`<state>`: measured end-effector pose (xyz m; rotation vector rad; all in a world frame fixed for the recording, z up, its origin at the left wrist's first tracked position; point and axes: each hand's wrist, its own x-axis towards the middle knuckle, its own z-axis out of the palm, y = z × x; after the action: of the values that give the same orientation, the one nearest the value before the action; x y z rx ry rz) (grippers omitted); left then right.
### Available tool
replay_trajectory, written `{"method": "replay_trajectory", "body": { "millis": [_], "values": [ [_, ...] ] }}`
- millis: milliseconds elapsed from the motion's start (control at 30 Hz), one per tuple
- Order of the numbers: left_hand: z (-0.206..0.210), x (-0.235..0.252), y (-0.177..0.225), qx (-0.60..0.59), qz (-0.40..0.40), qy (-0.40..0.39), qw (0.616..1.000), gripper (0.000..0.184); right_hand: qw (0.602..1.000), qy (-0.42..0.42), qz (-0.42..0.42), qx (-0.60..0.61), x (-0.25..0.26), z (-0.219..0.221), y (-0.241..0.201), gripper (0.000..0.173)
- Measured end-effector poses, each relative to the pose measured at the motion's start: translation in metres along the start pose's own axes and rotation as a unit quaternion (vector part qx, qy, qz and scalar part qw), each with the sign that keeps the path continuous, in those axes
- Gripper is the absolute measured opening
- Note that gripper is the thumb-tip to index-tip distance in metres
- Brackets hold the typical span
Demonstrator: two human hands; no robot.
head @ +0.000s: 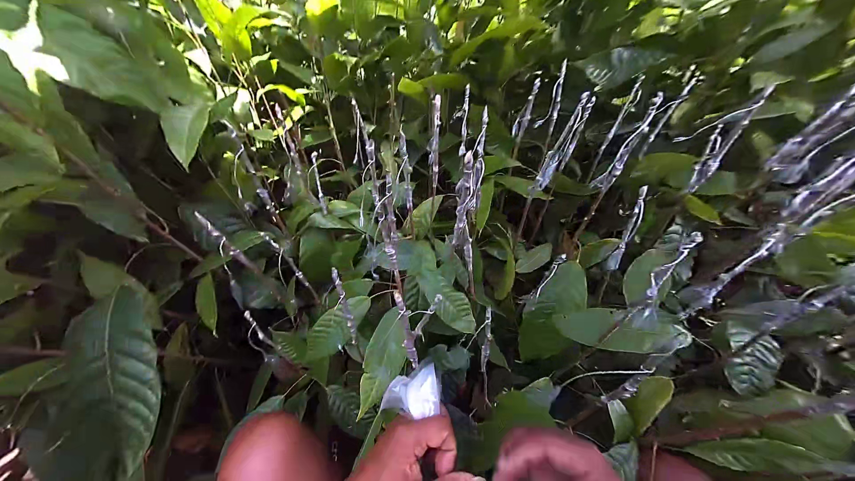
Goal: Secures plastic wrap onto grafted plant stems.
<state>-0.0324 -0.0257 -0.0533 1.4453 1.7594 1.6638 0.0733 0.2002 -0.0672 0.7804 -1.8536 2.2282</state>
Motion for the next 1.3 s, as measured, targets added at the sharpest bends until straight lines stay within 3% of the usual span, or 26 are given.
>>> {"method": "replay_trajectory", "body": {
  "millis": [100, 233, 367, 467, 567, 767, 867, 967, 1100, 1300],
  "values": [
    [0.002, -0.002, 0.002, 0.01, 0.0, 0.004, 1.0, 0.034, 0.984, 0.129, 0.028, -0.119, 0.023, 0.018, 0.007, 0.015],
    [0.012, -0.008, 0.007, 0.094, -0.038, 0.028, 0.994, 0.025, 0.969, 0.17, 0.052, -0.169, 0.044, 0.039, 0.014, 0.021],
    [0.01, -0.01, 0.004, 0.124, -0.056, 0.006, 0.991, 0.027, 0.963, 0.185, 0.07, -0.181, 0.054, 0.045, 0.02, 0.011],
    [0.008, -0.011, -0.004, -0.023, -0.007, 0.023, 0.999, 0.024, 0.966, 0.2, 0.046, -0.158, 0.054, 0.044, 0.024, 0.011],
    [0.014, -0.01, -0.01, -0.225, 0.046, 0.069, 0.971, 0.015, 0.972, 0.223, 0.003, -0.077, 0.054, 0.046, 0.032, 0.011],
    [0.021, -0.003, -0.008, -0.437, 0.042, 0.138, 0.888, 0.042, 0.965, 0.258, 0.002, 0.053, 0.061, 0.057, 0.031, 0.013],
    [0.019, -0.003, -0.001, -0.426, 0.003, 0.204, 0.882, 0.042, 0.963, 0.267, 0.016, 0.043, 0.064, 0.053, 0.029, 0.015],
    [0.019, -0.001, 0.007, -0.335, -0.068, 0.242, 0.908, 0.046, 0.966, 0.256, 0.021, 0.023, 0.063, 0.049, 0.03, 0.015],
    [0.02, 0.0, 0.009, -0.292, -0.151, 0.267, 0.906, 0.03, 0.97, 0.242, 0.017, -0.013, 0.062, 0.048, 0.035, 0.016],
    [0.009, -0.001, 0.005, -0.32, -0.211, 0.196, 0.902, 0.02, 0.977, 0.215, -0.018, 0.007, 0.061, 0.045, 0.043, 0.015]
  ]
}}
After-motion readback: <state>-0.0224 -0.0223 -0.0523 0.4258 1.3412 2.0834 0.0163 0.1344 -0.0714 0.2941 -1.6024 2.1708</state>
